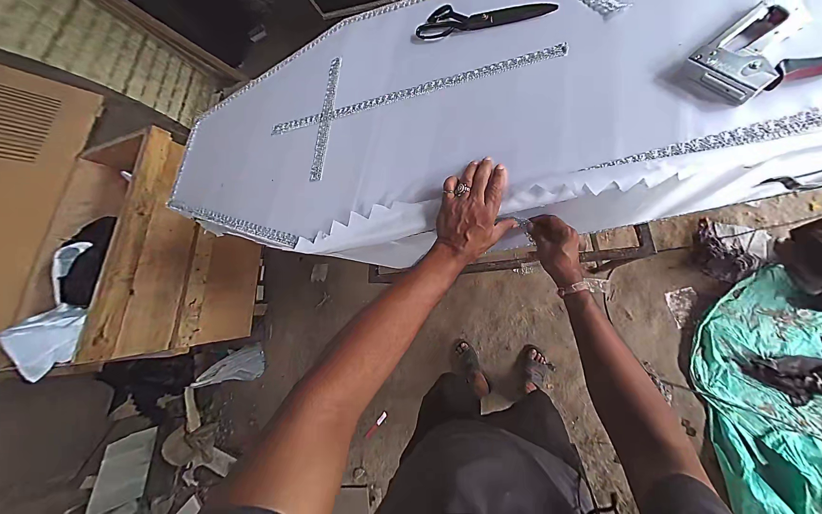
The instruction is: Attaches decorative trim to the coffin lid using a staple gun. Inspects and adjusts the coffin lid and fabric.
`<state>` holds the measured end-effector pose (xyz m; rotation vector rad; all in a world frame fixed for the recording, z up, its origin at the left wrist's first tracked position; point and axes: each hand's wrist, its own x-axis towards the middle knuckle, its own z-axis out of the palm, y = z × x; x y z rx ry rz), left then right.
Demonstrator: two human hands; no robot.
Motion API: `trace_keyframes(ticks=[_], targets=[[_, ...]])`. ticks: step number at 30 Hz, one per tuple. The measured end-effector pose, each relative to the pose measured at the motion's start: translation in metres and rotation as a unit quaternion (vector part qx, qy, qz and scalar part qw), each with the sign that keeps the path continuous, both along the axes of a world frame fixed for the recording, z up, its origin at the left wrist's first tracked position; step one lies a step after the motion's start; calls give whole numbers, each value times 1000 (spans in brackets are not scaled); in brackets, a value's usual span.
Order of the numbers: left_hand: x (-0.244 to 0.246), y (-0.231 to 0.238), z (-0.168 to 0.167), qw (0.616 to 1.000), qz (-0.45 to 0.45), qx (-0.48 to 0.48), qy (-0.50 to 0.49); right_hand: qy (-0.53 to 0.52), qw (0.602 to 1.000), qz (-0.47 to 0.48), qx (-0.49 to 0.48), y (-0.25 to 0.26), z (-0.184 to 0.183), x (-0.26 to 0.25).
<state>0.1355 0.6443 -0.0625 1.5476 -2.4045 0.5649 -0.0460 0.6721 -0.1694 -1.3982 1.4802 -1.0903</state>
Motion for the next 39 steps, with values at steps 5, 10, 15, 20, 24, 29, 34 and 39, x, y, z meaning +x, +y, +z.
trace_keyframes(ticks=[5,10,15,20,24,29,34,39], targets=[[-6,-1,-1,999,17,-13,49,-72,995,43,-54,1,0,2],[-12,4,6,996,37,46,62,-146,982,120,-22,22,-5,-9],[-8,6,6,997,39,36,58,-156,977,130,59,59,-22,-49],[-9,5,0,997,3,39,73,-134,977,113,119,96,-61,-115],[-1,2,4,998,20,47,30,-165,976,82,119,88,-103,-144],[1,2,1,999,14,32,10,-241,951,-79,175,45,-130,-128],[3,2,-2,1000,9,1,-5,-222,955,-111,161,3,-158,-84],[2,2,-2,1000,12,-4,-17,-177,956,-143,185,-10,-176,-47]])
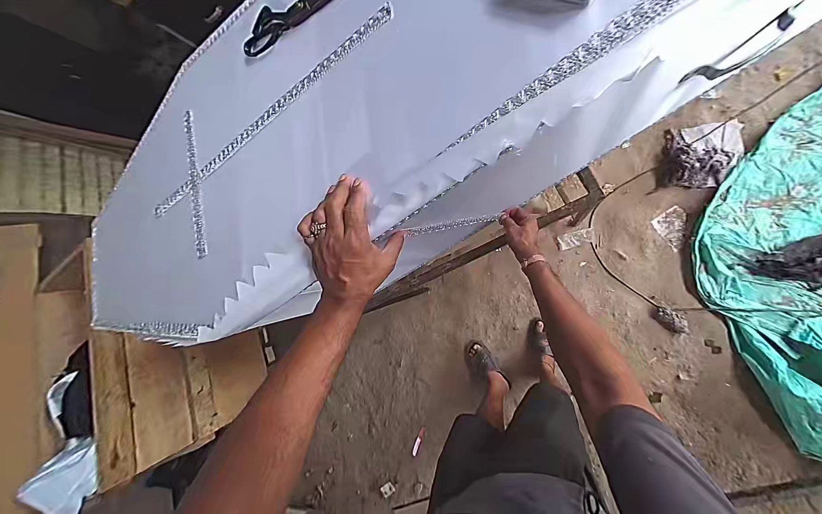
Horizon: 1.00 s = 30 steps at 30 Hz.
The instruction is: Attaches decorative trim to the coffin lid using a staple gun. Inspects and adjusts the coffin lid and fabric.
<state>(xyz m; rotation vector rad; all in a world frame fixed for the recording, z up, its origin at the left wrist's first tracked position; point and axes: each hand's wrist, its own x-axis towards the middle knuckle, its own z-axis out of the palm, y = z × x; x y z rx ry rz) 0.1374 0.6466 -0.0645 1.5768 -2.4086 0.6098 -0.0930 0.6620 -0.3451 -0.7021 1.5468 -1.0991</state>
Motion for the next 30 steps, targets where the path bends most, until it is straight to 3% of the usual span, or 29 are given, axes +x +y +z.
trace_keyframes(ticks=[3,11,16,19,21,24,26,28,30], targets=[[0,0,-1,1000,-1,-2,-4,64,997,-31,37,-5,5,11],[0,-1,-4,1000,-5,-25,-8,112,990,-54,64,-5,18,16],[0,0,-5,999,-4,-34,-7,93,992,10,88,0,16,-1],[-2,1,-4,1000,-1,-24,2,97,987,58,118,1,31,-20],[-2,1,-1,1000,-3,-12,9,112,986,36,115,9,46,-33],[-2,-1,-2,1000,-5,-14,20,208,970,-111,-66,29,102,-58],[-2,-1,-5,1000,-2,-17,21,322,891,-194,-253,27,166,-87],[0,2,-5,1000,1,-15,20,468,802,-166,-333,7,240,-128],[-2,1,-3,1000,0,-12,23,586,751,-16,-302,-33,310,-172]])
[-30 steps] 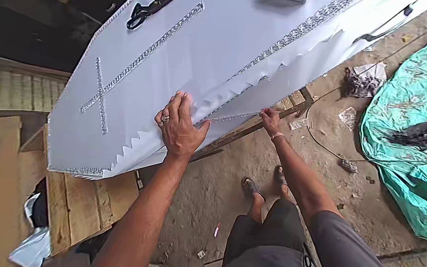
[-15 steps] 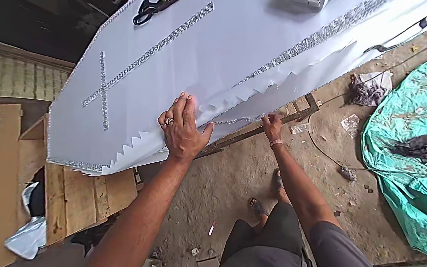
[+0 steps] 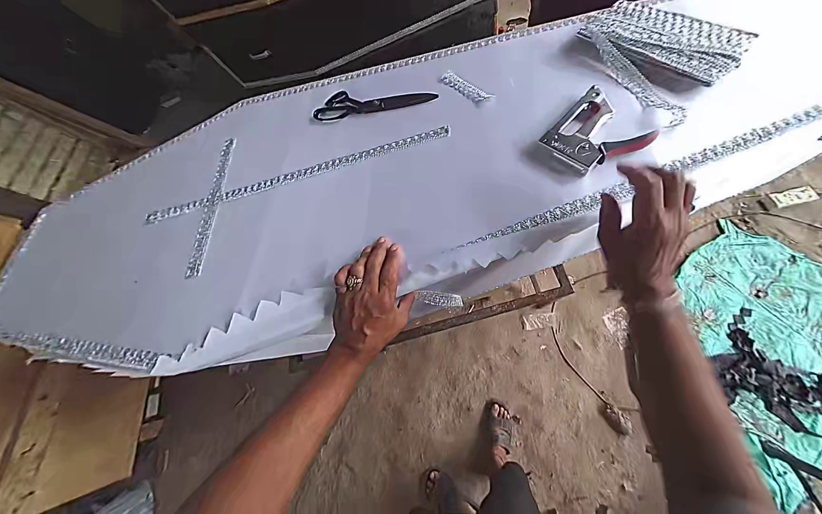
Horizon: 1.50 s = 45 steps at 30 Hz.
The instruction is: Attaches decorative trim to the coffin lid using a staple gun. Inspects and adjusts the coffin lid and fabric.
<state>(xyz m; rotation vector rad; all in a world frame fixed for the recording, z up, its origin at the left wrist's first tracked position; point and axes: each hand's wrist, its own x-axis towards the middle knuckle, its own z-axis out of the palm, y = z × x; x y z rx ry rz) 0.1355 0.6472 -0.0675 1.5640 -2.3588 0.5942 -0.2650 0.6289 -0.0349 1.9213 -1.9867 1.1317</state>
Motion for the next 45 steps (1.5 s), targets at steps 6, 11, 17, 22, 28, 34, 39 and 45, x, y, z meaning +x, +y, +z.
trace_keyframes(ticks=[6,11,17,22,28,34,39,45], targets=[[0,3,0,1000,1,20,16,358,889,213,190,-136,53,-75],[1,1,-2,1000,-7,7,6,331,889,212,235,-167,36,-62],[5,-1,-6,999,-26,-18,-1,303,924,173,155,-128,56,-44],[8,1,-6,999,-40,-18,-4,-152,983,99,-8,60,-17,-19],[9,1,-3,998,-58,-13,-12,-505,858,74,57,176,-70,147],[9,1,-3,998,-54,-24,-24,-222,904,283,232,133,-132,204],[9,-1,-5,997,-52,-35,-36,-95,948,259,162,99,-140,218],[9,-2,-5,997,-49,-42,-48,-63,954,248,157,89,-144,226]])
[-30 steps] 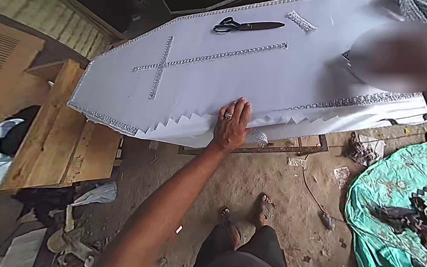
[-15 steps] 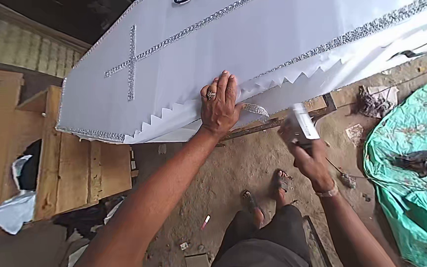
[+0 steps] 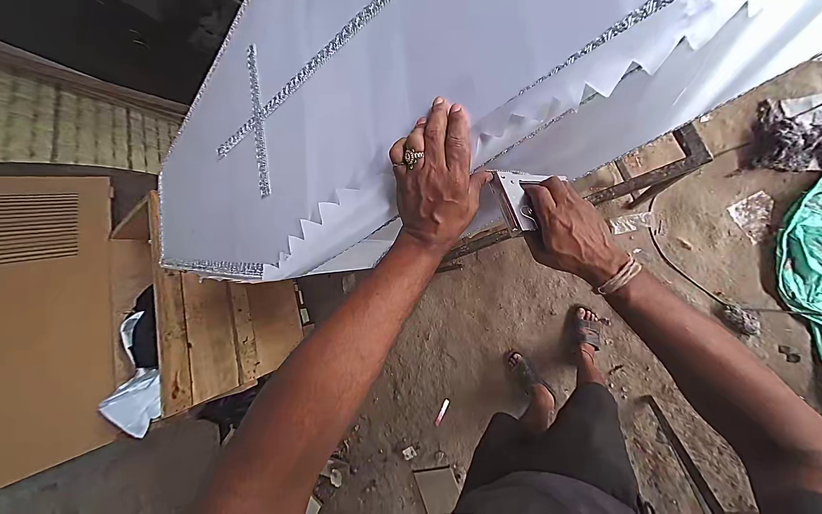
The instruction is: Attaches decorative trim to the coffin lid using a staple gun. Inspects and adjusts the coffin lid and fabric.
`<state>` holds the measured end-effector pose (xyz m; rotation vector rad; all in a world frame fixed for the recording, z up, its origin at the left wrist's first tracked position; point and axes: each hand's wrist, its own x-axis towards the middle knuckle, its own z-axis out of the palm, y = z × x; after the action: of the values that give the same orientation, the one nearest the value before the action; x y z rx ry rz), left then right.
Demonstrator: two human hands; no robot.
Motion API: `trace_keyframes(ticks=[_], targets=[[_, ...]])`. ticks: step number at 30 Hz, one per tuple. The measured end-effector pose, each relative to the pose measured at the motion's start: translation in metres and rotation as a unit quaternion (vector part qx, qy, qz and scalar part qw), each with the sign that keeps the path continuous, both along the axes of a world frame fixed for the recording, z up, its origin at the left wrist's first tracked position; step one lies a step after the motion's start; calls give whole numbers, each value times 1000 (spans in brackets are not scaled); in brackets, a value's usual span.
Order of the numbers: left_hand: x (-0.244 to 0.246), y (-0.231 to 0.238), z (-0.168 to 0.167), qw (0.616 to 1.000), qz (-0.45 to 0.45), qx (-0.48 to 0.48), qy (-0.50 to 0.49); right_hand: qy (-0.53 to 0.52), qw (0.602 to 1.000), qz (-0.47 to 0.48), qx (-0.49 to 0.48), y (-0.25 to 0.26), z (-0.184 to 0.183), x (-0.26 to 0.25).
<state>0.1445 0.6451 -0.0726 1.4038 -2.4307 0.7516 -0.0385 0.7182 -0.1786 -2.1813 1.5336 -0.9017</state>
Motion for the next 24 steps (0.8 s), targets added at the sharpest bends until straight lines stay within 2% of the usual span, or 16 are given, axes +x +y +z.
trace_keyframes(ticks=[5,11,14,17,19,20,22,24], targets=[[0,0,0,1000,1,-3,-12,16,999,4,-51,-12,-10,0],[1,5,3,1000,-4,24,-12,20,976,21,-216,-40,-34,-7],[2,3,0,1000,-11,5,-15,0,980,15,-199,-23,-36,-18],[2,0,0,1000,-17,-2,-12,-39,994,-32,-98,56,-56,-38],[0,0,0,1000,-8,-10,-13,-79,993,-73,43,128,-85,-43],[0,3,0,1000,2,-10,-15,-100,980,-104,137,168,-99,-43],[-4,4,1,1000,21,-2,-10,-170,908,-182,338,235,-120,-45],[-9,12,6,999,39,24,1,-230,823,-260,449,290,-138,-44]])
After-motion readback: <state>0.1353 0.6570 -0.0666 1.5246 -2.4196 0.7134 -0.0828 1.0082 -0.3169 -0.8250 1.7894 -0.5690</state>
